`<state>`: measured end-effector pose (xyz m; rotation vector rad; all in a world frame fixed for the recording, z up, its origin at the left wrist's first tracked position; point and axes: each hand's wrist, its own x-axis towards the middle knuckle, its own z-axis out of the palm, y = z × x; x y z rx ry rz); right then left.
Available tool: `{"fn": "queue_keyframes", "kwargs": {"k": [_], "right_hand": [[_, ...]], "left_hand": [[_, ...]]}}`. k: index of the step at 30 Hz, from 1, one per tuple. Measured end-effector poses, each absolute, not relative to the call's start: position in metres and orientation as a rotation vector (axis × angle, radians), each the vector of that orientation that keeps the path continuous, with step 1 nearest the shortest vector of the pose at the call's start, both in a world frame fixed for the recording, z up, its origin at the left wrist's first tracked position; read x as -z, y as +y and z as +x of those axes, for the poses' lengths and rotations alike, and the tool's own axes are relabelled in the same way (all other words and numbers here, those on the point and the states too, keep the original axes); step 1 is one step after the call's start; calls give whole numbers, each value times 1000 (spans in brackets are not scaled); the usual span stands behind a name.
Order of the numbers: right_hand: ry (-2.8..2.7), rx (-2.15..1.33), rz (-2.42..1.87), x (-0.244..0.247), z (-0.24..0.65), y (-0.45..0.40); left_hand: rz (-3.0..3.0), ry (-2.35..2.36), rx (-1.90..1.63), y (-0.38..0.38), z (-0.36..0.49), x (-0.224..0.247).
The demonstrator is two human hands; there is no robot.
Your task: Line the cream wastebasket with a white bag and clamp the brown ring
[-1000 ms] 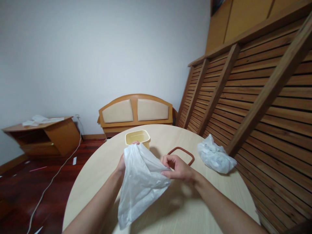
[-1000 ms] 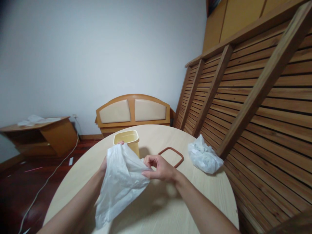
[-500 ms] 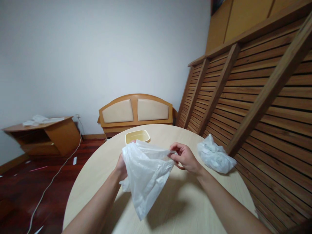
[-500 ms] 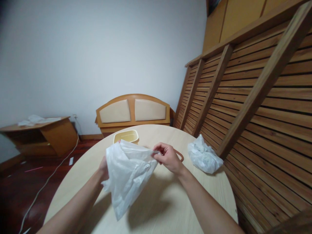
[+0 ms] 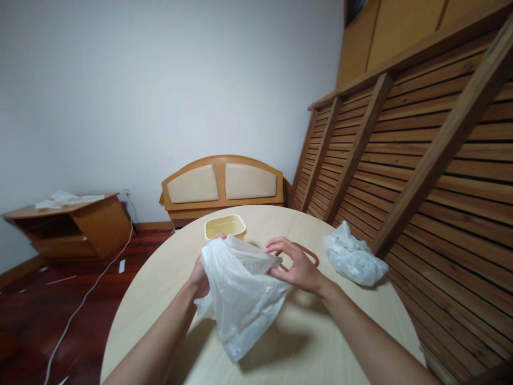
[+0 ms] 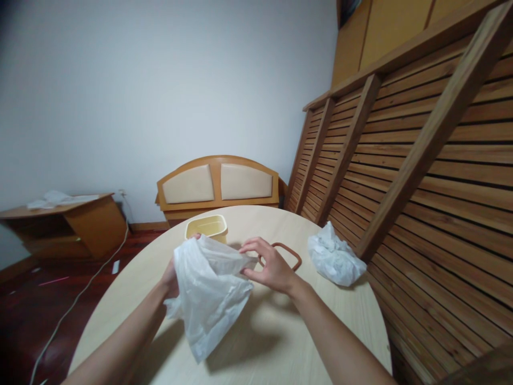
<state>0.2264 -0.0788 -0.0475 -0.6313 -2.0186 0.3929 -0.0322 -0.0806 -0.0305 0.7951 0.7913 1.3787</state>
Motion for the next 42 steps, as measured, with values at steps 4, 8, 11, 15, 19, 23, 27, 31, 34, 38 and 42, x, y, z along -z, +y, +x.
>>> {"fn": "queue_keyframes", "kwargs": {"k": [4,8,11,15,19,23,27,31,34,38,42], "right_hand": [[-2057,-379,-638,48,222,-79],[-1782,-481,-729,49,227,-74],[-1562,-603,-776,49,234,-70],[-1474,-630,-854,47,242,-66],[-1557,-673,-960,48,248,-61],[-1733,-397,-902,50,248,-63],[-1996,-202,-732,48,237,-75],[-2126,-187,-690,45,223,-80],[-2121,-242,-638,45,223,-77],[-1935,-318,-656,47,232,-70],[-1493,-383,-776,54,240,-60]], "left_hand": [[821,782,-1411,-82,-32,31],[874,760,-1462,-79,-35,31],[883,726,-1464,-76,-36,33],[913,710,-1444,-73,-35,36],[961,737,-1434,-75,-33,33],[998,773,-1426,-80,-32,28],[1012,789,-1369,-84,-29,27],[1047,776,-1328,-87,-26,26],[1082,773,-1294,-88,-26,25],[1068,821,-1354,-86,-31,23],[1048,817,-1463,-82,-31,24]]}}
